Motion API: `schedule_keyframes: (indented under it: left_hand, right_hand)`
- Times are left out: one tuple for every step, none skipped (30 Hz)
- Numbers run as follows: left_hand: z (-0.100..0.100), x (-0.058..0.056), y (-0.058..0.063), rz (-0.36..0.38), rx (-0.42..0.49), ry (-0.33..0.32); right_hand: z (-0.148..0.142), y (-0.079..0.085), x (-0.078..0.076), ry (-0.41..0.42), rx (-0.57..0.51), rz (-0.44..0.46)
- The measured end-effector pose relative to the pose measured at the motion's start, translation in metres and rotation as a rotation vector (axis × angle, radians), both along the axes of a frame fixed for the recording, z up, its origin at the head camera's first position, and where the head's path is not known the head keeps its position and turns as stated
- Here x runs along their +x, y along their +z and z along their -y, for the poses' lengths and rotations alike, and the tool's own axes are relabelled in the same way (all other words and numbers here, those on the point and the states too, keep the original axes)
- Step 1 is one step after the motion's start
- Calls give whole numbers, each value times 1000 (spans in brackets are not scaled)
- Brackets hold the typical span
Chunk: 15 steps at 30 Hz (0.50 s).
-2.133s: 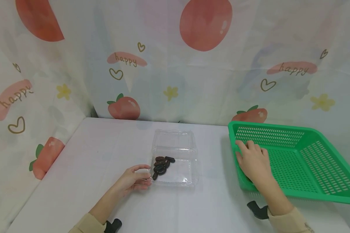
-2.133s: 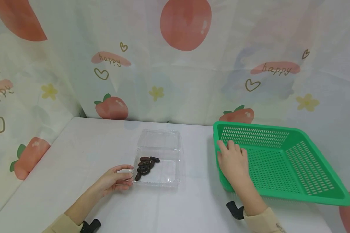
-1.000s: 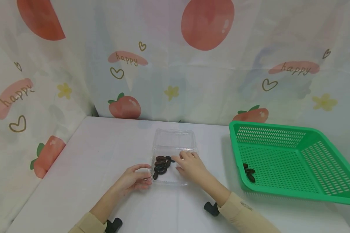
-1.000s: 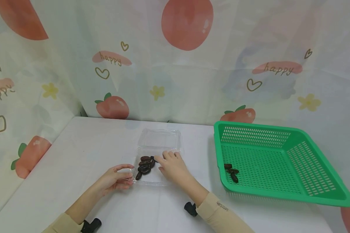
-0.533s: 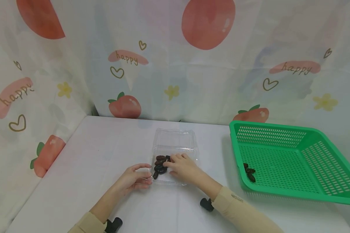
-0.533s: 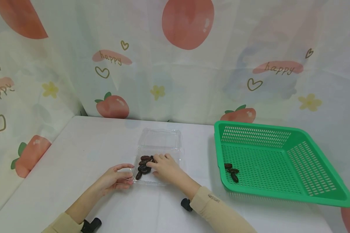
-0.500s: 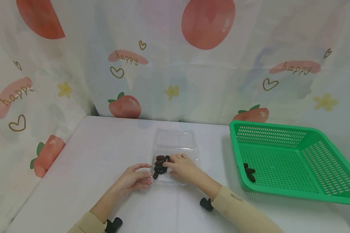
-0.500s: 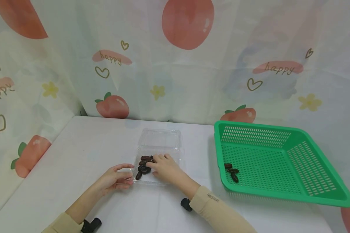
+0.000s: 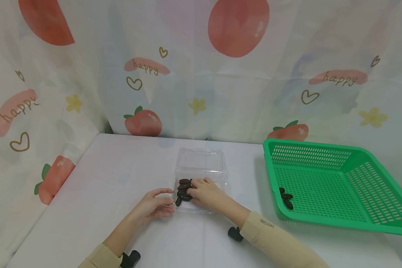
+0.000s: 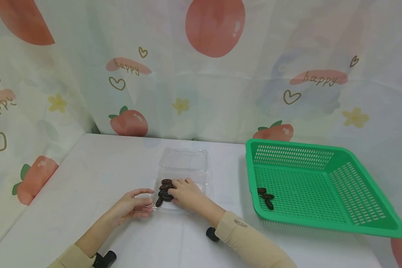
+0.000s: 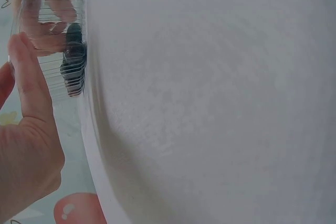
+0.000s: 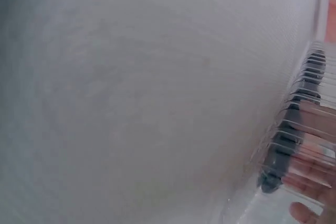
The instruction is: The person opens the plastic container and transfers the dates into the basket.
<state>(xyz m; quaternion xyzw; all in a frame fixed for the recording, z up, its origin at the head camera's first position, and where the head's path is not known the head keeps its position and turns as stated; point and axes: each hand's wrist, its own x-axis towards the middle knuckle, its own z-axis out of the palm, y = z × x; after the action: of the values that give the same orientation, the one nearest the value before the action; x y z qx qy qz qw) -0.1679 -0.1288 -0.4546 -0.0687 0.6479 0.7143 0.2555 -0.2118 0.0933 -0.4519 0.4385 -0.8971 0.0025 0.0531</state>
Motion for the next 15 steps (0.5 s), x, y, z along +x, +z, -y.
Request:
schedule_keyframes:
  left_hand:
    - [0,0,0,0,0,-1]
    - [0,0,0,0,-1,-1]
    - [0,0,0,-1,-2,-2]
    - [0,0,0,-1,-3,-1]
    - [0,0,0,-1,-5,-1]
    - [0,0,0,-1,-8,1]
    - [0,0,0,-1,-8,3]
    - [0,0,0,-1,-8,4]
    - [0,0,0,0,-7,5]
    - [0,0,0,0,-8,6]
    - [0,0,0,0,-10,7]
    - [0,0,0,1,-11,8]
    - [0,0,-1,1,-13,8]
    - [0,-1,-1,2,-17,10]
    - [0,-1,-1,3,-19,12]
  right_hand:
    - [1,-1,0,-1,5,-5]
    - [2,-1,0,-1,10,-11]
    - [3,-2,-1,-1,16,-20]
    - [4,-2,-1,1,19,-30]
    - [6,-3,-1,3,24,-43]
    - [7,-3,-2,6,28,-54]
    - [8,-3,-2,7,31,-65]
    - [9,-3,-2,7,36,-74]
    - [10,-3,-2,5,39,-80]
    - [10,-2,-2,4,40,-81]
    - [10,-2,-2,3,42,-82]
    - [10,-3,-2,2,40,-80]
    - [10,-3,-3,1,38,-79]
    - [10,-3,-3,3,37,-78]
    - [10,-3,-3,5,35,-77]
